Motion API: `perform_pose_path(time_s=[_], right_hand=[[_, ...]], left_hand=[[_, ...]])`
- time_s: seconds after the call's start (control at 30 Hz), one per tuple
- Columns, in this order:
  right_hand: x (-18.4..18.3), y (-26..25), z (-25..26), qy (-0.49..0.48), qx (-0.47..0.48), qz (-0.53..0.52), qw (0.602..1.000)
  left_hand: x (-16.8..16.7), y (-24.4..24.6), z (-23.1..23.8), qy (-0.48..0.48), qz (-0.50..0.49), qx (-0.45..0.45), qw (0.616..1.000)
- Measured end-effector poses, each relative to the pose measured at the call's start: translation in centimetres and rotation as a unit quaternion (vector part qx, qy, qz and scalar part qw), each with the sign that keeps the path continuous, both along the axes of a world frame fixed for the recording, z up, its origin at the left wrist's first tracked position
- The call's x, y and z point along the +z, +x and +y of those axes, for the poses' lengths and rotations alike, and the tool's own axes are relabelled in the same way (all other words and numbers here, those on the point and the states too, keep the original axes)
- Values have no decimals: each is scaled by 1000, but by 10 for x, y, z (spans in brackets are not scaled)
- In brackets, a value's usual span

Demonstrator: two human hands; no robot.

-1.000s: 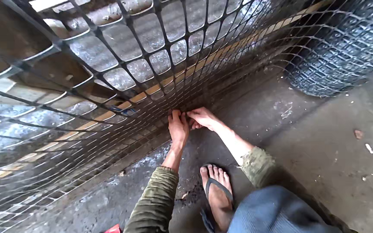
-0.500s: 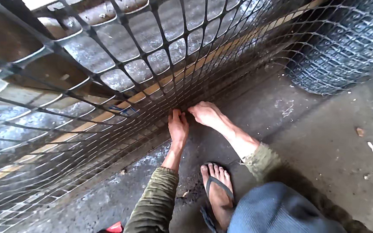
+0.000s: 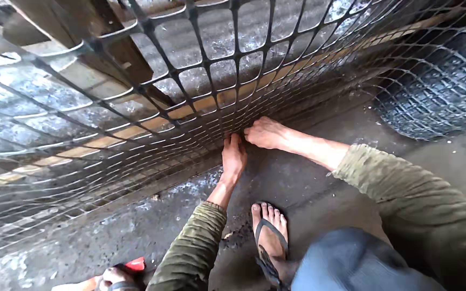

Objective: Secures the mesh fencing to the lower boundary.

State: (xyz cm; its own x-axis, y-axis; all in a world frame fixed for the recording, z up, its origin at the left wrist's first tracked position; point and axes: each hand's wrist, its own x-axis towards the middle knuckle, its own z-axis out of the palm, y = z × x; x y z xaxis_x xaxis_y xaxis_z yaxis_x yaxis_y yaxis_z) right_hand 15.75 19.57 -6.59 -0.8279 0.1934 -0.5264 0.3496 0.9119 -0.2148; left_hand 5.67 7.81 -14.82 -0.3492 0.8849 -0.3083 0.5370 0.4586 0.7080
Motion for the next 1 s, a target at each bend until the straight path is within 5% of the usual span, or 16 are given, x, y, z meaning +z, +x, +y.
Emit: perform_pose_path(time_s=[0.07,0.33,0.57,0.67,0.77,0.9,1.0], right_hand=[[11,-3,-2,-9,-27,-38,999],[-39,15,-14,18,-135,46,990],[-34,9,-31,-22,-242,31,970],[-50,16,-47,38,-261,131,956],[-66,18,-53,84,-275,218,933],[-25,-11,-31,-31,-352,6,936],[-11,-28,-22,-42,-357,-59,931]], left_hand=[[1,-1,0,-7,-9,-7,1000],[-15,-2,-23,32,-16,-78,996],[-14,36,-51,210,-111,148,960],[2,37,-42,147,-164,189,957],[10,27,-30,0,-350,237,906],[5,22,-13,-3,-439,251,863],[7,21,-2,-2,-462,285,840]])
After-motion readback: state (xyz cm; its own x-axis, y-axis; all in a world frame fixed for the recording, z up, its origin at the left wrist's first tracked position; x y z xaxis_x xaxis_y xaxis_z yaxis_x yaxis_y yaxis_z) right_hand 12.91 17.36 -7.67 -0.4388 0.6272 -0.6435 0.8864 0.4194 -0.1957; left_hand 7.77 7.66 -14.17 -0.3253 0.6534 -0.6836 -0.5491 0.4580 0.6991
